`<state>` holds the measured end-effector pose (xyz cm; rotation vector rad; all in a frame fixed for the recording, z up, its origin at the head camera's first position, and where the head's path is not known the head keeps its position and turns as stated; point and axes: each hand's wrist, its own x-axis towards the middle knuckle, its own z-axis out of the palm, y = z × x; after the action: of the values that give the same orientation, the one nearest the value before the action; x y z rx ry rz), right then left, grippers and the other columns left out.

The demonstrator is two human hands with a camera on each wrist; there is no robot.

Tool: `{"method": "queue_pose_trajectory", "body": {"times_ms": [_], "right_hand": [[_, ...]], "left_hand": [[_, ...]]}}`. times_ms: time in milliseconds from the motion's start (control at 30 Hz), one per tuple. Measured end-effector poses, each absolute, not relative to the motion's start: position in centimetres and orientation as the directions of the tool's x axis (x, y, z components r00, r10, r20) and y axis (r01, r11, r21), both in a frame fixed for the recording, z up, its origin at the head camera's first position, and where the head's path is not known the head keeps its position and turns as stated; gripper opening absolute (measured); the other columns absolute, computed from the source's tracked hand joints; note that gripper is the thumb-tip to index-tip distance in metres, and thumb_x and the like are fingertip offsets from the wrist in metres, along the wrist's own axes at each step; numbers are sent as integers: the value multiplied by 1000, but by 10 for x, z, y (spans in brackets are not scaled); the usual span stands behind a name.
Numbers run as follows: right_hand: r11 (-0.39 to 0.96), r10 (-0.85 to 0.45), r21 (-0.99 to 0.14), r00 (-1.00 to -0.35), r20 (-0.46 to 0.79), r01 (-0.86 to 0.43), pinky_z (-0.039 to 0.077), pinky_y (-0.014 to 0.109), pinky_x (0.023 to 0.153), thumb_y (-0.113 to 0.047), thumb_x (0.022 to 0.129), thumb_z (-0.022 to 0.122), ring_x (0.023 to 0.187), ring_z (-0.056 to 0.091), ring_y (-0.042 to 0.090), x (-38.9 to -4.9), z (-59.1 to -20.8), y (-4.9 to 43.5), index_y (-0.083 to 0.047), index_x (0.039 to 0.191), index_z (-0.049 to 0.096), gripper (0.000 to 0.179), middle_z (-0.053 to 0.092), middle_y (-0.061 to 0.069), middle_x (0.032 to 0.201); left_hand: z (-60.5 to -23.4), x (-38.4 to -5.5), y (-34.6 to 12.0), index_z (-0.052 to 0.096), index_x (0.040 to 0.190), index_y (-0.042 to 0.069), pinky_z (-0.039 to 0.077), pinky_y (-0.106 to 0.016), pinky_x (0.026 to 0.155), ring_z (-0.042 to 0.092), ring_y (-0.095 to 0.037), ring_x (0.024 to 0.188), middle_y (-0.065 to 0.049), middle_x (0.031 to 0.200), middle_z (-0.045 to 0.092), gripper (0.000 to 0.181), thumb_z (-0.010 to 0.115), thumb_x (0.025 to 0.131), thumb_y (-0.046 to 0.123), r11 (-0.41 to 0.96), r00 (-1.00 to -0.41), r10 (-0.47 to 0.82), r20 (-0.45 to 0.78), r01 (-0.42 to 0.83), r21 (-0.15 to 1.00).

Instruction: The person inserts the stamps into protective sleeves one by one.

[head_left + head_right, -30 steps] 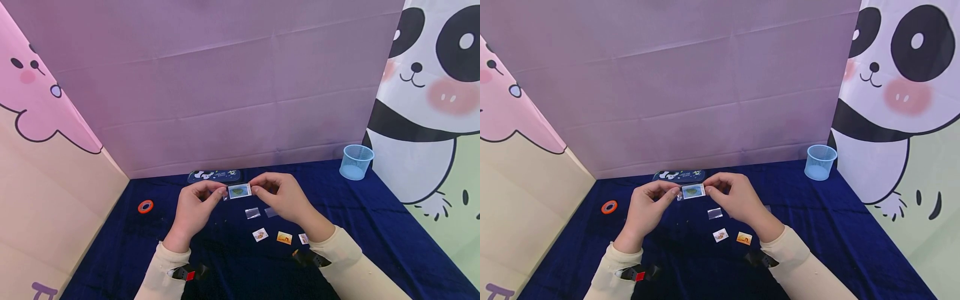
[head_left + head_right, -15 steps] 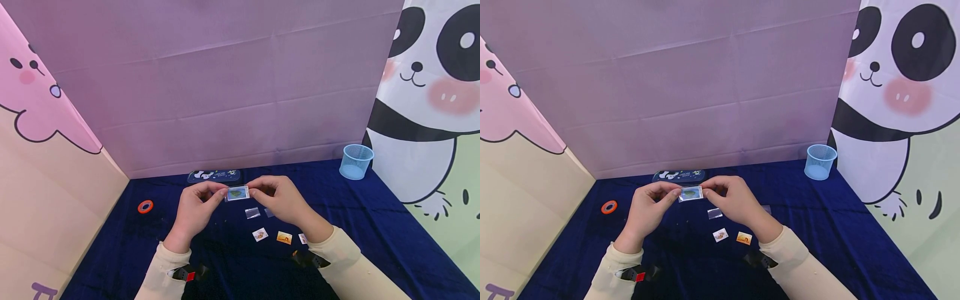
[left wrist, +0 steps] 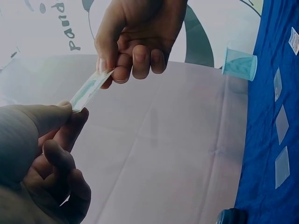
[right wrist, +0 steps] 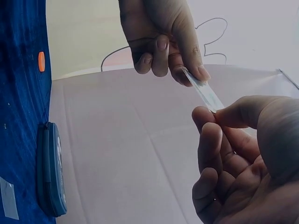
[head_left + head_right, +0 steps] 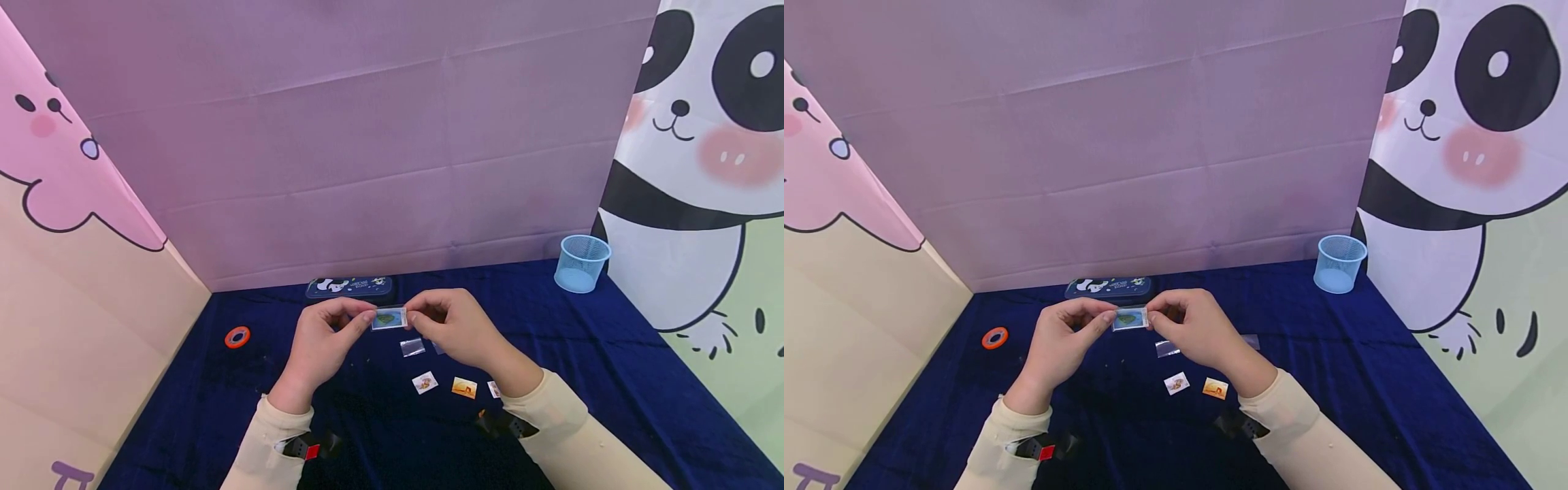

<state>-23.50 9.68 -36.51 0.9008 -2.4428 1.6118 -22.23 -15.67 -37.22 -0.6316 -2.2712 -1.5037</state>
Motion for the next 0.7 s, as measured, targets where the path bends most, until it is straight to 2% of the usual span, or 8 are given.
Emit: {"method": "queue_pose_trajectory", "body": {"times_ms": [333,700], "right_hand": [[289,-427,-793,-813,395,-537,43,27,47,-12,102,69,58,53,16,-235,-365,96,-13,103,77,9,69,0,84],[293,-427,-804,-823,375,-518,44,27,46,-14,103,69,57,53,16,-235,-365,97,-12,105,78,9,69,3,85]], "left_hand": [[-371,-221,-155,83,103,21,35,-27,49,47,-20,57,2,75,62,10,77,98,27,357,-845,181,503,533,767],[-372,-221,-155,82,104,19,35,-27,49,46,-21,56,1,74,61,9,78,98,23,341,-842,189,506,539,770]]}}
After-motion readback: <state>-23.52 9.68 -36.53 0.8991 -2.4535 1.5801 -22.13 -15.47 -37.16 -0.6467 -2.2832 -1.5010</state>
